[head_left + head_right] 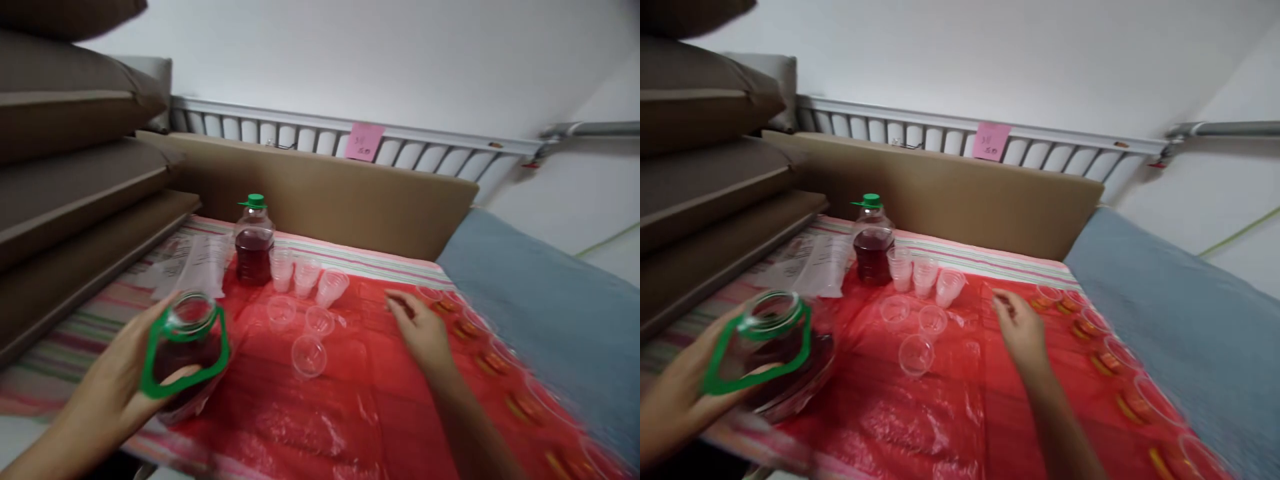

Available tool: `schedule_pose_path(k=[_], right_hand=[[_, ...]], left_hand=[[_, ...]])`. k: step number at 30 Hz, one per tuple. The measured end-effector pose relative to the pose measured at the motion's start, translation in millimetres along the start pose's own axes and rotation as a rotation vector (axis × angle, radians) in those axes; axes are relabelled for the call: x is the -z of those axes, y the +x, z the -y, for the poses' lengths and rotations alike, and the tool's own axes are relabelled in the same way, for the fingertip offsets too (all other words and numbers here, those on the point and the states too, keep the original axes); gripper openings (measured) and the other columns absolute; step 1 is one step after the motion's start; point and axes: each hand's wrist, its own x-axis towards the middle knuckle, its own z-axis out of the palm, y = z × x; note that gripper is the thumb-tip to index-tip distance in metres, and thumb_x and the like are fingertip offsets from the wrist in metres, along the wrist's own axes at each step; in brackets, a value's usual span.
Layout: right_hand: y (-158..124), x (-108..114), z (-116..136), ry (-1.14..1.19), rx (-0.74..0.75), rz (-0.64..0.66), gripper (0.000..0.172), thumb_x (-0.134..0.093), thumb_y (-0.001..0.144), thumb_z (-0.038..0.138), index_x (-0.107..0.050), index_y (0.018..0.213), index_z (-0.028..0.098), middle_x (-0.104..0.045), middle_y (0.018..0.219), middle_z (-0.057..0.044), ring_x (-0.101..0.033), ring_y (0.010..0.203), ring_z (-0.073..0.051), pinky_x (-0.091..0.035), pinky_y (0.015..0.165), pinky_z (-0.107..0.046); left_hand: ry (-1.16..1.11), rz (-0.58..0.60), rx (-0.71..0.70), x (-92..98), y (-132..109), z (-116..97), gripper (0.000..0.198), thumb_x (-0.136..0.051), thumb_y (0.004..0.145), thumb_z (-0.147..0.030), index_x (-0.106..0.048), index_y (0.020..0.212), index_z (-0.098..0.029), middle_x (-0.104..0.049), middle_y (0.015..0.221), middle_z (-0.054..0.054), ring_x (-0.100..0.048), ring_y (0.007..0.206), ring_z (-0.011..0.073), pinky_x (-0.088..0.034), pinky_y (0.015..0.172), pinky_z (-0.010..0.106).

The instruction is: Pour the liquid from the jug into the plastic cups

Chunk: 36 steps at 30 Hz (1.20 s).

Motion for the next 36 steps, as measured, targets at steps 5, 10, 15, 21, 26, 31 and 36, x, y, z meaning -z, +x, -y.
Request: schedule_pose_path(k=[5, 10, 15, 21, 26, 31, 36], right_hand=[[-89.9, -31.6, 154.5, 0.337, 0.381, -0.004, 0.017, -0.053, 0.092, 0.024, -0.067, 0.102, 0.023, -0.071, 0.1, -0.005, -0.067, 0.094, -0.018, -0.052, 0.084, -0.031], [-139.1, -57.8, 218.0, 0.379, 0.627, -0.039, 0.029, -0.057, 0.091, 0.02, -0.059, 0.119, 0.018, -0.064, 0.118, -0.011, -0.058, 0.112, -0.022, -0.047, 0.095, -0.037], [-149.9, -66.6, 209.9, 0.351, 0.648, -0.054, 0.015, -0.058, 0.092, 0.022, -0.06, 0.106, 0.017, -0.067, 0.093, -0.007, -0.059, 0.09, -0.021, -0.047, 0.082, -0.035], [-150.1, -62.9, 193.5, 0.448, 0.639, 0.024, 0.012, -0.05, 0.096, 0.019, -0.056, 0.085, 0.02, -0.058, 0.073, -0.002, -0.051, 0.072, -0.017, -0.042, 0.066, -0.029], [-149.2, -60.3, 190.3, 0.54, 0.57, 0.016, 0.011, -0.05, 0.095, 0.016, -0.053, 0.086, 0.021, -0.056, 0.076, -0.001, -0.051, 0.074, -0.017, -0.042, 0.068, -0.028], [-149.8, -59.6, 192.8, 0.616, 0.474, 0.003, 0.014, -0.048, 0.095, 0.015, -0.052, 0.083, 0.021, -0.054, 0.075, -0.001, -0.05, 0.074, -0.016, -0.042, 0.068, -0.028], [-156.4, -64.6, 200.3, 0.732, 0.379, -0.031, 0.016, -0.048, 0.094, 0.015, -0.051, 0.08, 0.021, -0.055, 0.075, 0.0, -0.051, 0.074, -0.015, -0.043, 0.069, -0.027]], left_hand=[[0.206, 0.113, -0.207, -0.4, 1.6, -7.8, 0.082, -0.068, 0.077, -0.049, -0.031, 0.146, -0.024, -0.049, 0.143, 0.013, -0.047, 0.129, 0.0327, -0.037, 0.107, 0.048], [0.224, 0.156, -0.227, -4.3, -3.6, -24.3, 0.084, -0.064, 0.079, -0.05, -0.027, 0.147, -0.018, -0.044, 0.146, 0.02, -0.043, 0.133, 0.0326, -0.035, 0.108, 0.051], [0.045, 0.297, -0.22, 0.8, -11.2, -44.7, 0.087, -0.07, 0.075, -0.048, -0.031, 0.148, -0.018, -0.038, 0.152, 0.018, -0.033, 0.14, 0.0319, -0.024, 0.115, 0.051], [-0.595, -0.042, 0.409, 6.5, -14.1, -2.9, 0.063, -0.075, 0.068, -0.045, -0.059, 0.125, -0.021, -0.054, 0.141, 0.009, -0.046, 0.132, 0.0279, -0.031, 0.112, 0.038], [-0.61, -0.106, 0.768, -4.4, -36.2, 64.0, 0.054, -0.075, 0.064, -0.05, -0.067, 0.099, -0.009, -0.069, 0.11, 0.019, -0.057, 0.114, 0.0364, -0.037, 0.103, 0.049], [-0.799, 0.086, 0.966, -21.4, -54.1, 81.6, 0.043, -0.06, 0.077, -0.05, -0.069, 0.093, -0.011, -0.073, 0.084, 0.012, -0.068, 0.087, 0.028, -0.048, 0.089, 0.044], [-0.898, 0.175, 0.996, -31.4, -57.8, 65.6, 0.036, -0.063, 0.076, -0.042, -0.066, 0.099, -0.015, -0.074, 0.082, 0.009, -0.069, 0.077, 0.0275, -0.053, 0.068, 0.04]])
